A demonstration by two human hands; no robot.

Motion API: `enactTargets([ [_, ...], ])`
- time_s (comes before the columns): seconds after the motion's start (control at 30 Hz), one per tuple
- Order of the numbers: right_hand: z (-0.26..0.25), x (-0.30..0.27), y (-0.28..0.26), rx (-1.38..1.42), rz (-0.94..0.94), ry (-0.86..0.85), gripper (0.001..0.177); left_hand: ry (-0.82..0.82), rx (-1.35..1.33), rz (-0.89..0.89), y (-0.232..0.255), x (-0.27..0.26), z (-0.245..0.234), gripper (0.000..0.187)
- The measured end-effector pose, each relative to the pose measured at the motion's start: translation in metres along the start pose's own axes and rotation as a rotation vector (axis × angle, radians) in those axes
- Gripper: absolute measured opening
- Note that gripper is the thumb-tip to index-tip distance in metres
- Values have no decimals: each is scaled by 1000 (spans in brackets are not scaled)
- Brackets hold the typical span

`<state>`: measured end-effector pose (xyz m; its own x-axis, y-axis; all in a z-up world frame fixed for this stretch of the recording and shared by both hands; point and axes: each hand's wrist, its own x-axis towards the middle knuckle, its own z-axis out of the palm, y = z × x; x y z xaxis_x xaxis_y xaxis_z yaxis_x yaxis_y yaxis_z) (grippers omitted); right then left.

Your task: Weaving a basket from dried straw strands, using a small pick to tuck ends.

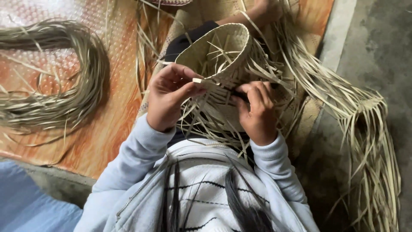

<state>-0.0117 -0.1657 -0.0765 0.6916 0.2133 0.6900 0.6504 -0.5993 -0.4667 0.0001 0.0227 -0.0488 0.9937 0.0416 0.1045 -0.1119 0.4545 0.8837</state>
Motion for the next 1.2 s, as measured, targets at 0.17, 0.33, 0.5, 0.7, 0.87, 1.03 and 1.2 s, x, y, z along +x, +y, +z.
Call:
enactTargets([
  [0.17, 9, 4, -12, 88, 24, -16, 11, -22, 188, 180, -2, -6, 2, 11],
  [0.33, 21, 2, -8, 132, 39, -2, 10, -11, 324, 278, -11, -9, -3, 13],
  [0.5, 21, -1, -9, 160, 30, -30, 12, -9, 409, 391, -7, -15, -4, 15],
  [0.7, 18, 0, -4, 141, 32, -44, 16, 57, 816, 695, 2, -12, 10, 13],
  [0.87, 20, -5, 10, 66, 10, -37, 14, -24, 722, 752, -4, -5, 9, 12],
  [1.03, 17, 3, 6, 126, 2, -24, 12, -48, 474, 621, -22, -4, -2, 9],
  [1.2, 19, 3, 8, 321, 77, -45, 6, -41, 235, 508, -31, -5, -12, 10],
])
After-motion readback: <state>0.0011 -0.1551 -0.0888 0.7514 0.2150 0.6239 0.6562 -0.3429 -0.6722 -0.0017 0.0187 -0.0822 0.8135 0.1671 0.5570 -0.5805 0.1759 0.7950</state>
